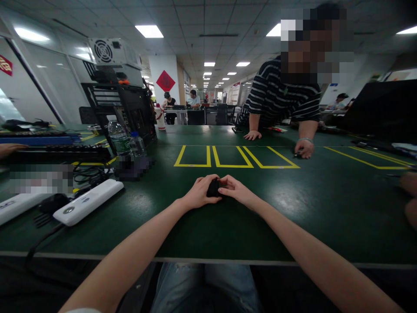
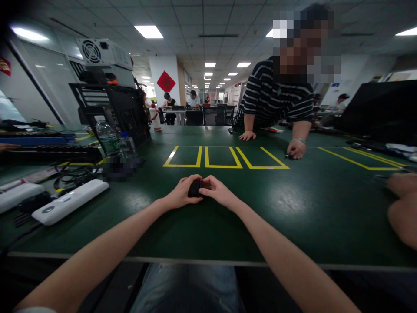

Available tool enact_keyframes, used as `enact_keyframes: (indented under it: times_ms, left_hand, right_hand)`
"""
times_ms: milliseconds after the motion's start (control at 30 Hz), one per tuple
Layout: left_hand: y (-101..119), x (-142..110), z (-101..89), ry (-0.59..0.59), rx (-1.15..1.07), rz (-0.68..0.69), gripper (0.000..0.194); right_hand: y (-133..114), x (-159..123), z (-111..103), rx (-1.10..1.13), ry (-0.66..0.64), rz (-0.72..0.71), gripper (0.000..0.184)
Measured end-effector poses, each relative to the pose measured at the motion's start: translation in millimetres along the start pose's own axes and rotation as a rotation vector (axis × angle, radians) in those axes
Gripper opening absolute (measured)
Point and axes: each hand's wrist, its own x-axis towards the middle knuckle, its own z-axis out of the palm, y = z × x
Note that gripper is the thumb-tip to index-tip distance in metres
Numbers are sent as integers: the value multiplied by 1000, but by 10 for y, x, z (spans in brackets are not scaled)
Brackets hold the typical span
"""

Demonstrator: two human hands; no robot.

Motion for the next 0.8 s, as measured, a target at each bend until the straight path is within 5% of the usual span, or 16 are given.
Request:
enact_keyframes:
  times_ms: [467, 800]
  left_hand:
    - [2, 3, 10, -3, 8, -2, 59]
    - [-9, -1, 17, 6, 16, 5, 61]
  right_hand:
    - [8, 29, 12, -22, 61, 1, 29]
    - [4, -12, -26, -19, -39, -42, 33]
